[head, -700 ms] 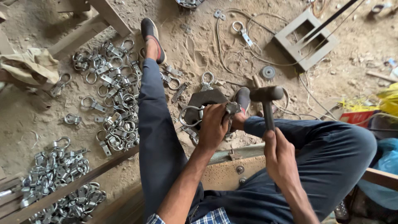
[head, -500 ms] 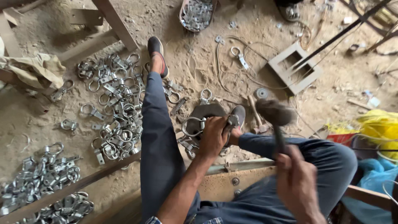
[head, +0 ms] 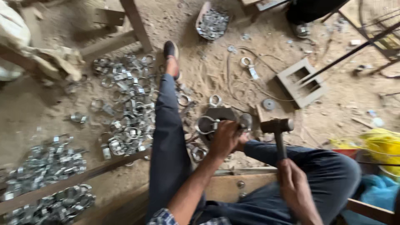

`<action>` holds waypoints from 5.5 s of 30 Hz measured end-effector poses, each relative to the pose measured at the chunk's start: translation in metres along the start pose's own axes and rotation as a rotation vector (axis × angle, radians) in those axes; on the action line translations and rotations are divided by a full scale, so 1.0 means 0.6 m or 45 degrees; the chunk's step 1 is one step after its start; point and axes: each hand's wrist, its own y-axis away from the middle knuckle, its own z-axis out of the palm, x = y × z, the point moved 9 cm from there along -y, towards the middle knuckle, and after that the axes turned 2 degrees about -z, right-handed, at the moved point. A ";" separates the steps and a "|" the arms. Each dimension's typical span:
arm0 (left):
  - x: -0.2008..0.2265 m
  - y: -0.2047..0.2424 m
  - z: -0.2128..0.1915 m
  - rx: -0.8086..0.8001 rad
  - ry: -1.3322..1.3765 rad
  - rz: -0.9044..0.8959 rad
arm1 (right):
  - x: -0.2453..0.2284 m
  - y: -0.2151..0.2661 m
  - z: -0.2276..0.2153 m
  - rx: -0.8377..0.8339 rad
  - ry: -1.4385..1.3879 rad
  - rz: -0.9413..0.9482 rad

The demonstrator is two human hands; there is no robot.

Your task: The person sits on the ground and uses a hammer to strike a metal shackle held on a metal block. They repeatedly adjust the shackle's position and strike it to shape or secure it.

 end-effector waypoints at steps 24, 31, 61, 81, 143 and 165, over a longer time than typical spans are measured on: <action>0.000 -0.003 -0.043 0.017 0.170 -0.345 | 0.177 -0.040 0.061 -0.115 -0.945 0.644; 0.011 -0.006 -0.037 -0.025 0.168 -0.272 | 0.176 -0.039 0.063 -0.122 -0.980 0.662; 0.006 -0.003 0.007 -0.188 0.043 -0.227 | 0.025 -0.024 0.048 0.057 0.243 -0.155; -0.018 -0.002 0.036 -0.131 0.151 -0.150 | -0.005 -0.033 -0.001 -0.059 -0.072 -0.142; -0.003 0.037 -0.030 -0.020 0.625 -0.564 | 0.156 -0.037 0.071 -0.106 -0.883 0.517; -0.026 0.029 0.024 -0.313 0.131 -0.277 | 0.149 -0.027 0.080 -0.128 -0.739 0.570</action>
